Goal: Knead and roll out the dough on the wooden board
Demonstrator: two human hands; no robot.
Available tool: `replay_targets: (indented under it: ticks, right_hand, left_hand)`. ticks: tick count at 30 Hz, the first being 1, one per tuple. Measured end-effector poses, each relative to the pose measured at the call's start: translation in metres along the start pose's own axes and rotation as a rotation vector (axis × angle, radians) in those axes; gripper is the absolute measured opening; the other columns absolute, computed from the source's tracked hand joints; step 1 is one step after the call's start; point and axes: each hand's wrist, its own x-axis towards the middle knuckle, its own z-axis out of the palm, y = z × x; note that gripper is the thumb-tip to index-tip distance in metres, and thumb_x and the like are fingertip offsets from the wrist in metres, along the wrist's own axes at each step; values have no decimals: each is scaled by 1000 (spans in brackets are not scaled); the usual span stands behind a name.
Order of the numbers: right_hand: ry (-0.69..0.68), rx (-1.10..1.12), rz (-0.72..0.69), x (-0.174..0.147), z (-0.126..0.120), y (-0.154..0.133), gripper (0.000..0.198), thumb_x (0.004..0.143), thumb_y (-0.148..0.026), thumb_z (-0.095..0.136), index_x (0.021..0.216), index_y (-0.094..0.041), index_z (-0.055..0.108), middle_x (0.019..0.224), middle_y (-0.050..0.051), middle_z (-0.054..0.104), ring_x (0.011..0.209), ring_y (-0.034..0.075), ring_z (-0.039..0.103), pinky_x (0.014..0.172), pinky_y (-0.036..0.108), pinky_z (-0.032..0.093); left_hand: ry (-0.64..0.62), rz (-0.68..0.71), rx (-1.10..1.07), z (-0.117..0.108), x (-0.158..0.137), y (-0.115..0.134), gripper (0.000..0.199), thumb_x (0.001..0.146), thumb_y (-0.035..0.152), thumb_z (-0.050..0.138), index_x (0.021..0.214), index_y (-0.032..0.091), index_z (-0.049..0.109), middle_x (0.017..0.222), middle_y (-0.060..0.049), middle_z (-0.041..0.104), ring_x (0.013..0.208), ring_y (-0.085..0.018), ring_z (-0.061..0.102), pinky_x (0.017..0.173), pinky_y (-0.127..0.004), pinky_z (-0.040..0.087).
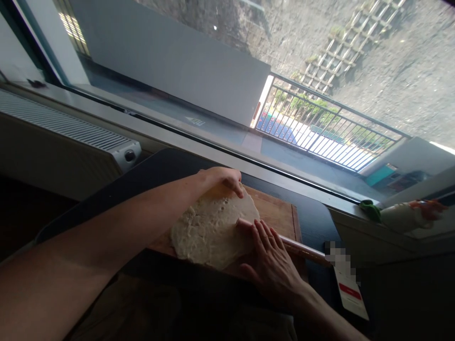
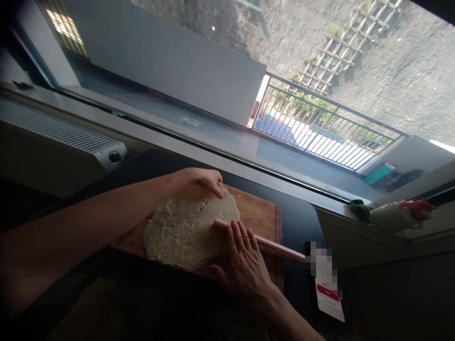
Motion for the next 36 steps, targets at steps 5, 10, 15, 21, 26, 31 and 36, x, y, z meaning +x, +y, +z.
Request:
replay_targets:
  ticks: [5, 10, 15, 21, 26, 31, 36]
  right_hand:
    - [11, 9, 264, 36, -2, 18, 80, 89, -62, 30, 145, -5, 25, 152, 17, 20, 142, 28, 9, 114, 47, 16]
    - [-21, 20, 118, 15, -5, 3, 85, 87, -63, 36, 147, -6, 18, 154, 15, 16, 142, 26, 7, 115, 43, 17]
    - [28, -2, 168, 18, -2, 5, 86, 87, -63, 38, 146, -4, 20, 154, 16, 15, 143, 26, 4, 115, 45, 12]
    - [-35, 45, 144, 19, -7, 5, 86, 86, -63, 38, 148, -7, 17, 153, 16, 18, 142, 27, 9, 114, 46, 18]
    - [-5, 28, 114, 16, -7, 7, 86, 86, -63, 40, 148, -7, 16, 154, 16, 15, 142, 27, 5, 114, 48, 15]
    - [-50, 41, 188, 23, -12, 10, 82, 89, -61, 35, 146, -4, 22, 153, 17, 18, 142, 28, 9, 115, 45, 15]
    - [-42, 20, -9, -1, -7, 1, 89, 85, -61, 44, 148, -7, 13, 155, 14, 10, 143, 25, 2, 116, 45, 13]
  left_hand:
    - [-20, 39, -40, 7, 2, 8, 29, 51, 24, 67, 78, 14, 71, 67, -4, 66, 66, -20, 57, 59, -27, 41]
    - [-44, 66, -196, 8, 3, 0, 28, 55, 28, 66, 80, 17, 73, 70, -3, 68, 64, -18, 57, 60, -26, 42]
    - [-51, 72, -170, 10, 5, 8, 25, 54, 27, 68, 76, 16, 72, 67, -2, 66, 60, -16, 54, 57, -27, 40]
    - [-6, 93, -189, 16, 8, 7, 22, 57, 24, 62, 74, 15, 71, 67, -3, 65, 58, -16, 53, 53, -26, 38]
    - [-15, 128, -219, 17, 13, 2, 19, 55, 24, 64, 69, 14, 69, 60, -2, 62, 59, -16, 51, 54, -26, 38]
    - [-25, 91, -277, 16, 13, 2, 21, 56, 27, 65, 74, 15, 69, 63, -2, 64, 59, -16, 52, 54, -26, 38]
    - [-7, 82, -253, 17, 12, 3, 23, 54, 27, 65, 74, 15, 70, 64, -1, 64, 59, -15, 53, 52, -25, 37]
